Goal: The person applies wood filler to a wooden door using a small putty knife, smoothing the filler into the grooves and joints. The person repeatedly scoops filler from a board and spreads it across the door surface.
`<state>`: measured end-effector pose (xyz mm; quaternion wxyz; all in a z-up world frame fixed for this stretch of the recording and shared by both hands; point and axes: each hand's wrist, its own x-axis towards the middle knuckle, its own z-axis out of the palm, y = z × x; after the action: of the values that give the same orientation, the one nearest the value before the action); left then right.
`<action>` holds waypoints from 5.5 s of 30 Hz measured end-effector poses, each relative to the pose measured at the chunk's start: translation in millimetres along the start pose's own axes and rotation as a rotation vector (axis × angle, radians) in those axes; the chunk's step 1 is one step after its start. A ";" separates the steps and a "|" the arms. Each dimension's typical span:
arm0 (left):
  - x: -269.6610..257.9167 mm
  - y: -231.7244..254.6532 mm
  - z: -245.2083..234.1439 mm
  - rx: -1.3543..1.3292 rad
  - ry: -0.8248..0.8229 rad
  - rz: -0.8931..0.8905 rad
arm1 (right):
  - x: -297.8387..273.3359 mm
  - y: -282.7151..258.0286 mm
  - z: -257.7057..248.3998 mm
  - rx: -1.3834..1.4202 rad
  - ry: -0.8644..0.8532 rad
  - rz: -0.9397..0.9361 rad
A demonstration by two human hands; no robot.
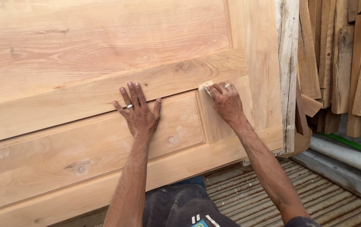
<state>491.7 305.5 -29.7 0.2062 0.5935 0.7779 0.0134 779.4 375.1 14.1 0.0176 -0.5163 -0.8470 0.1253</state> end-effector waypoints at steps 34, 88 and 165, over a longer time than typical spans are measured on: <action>-6.1 -1.2 20.8 -0.038 0.022 -0.078 | -36.0 123.8 -18.4 -0.091 0.131 -0.188; -9.5 -9.1 24.1 -0.087 0.075 -0.066 | 35.9 134.8 -102.2 0.241 -0.351 0.040; -13.1 -10.5 33.6 -0.003 0.076 -0.048 | 67.5 69.3 1.5 0.009 0.159 0.093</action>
<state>496.1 282.7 -59.2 0.1777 0.5734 0.7992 0.0318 808.0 464.4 -10.0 0.0813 -0.5634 -0.8174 0.0886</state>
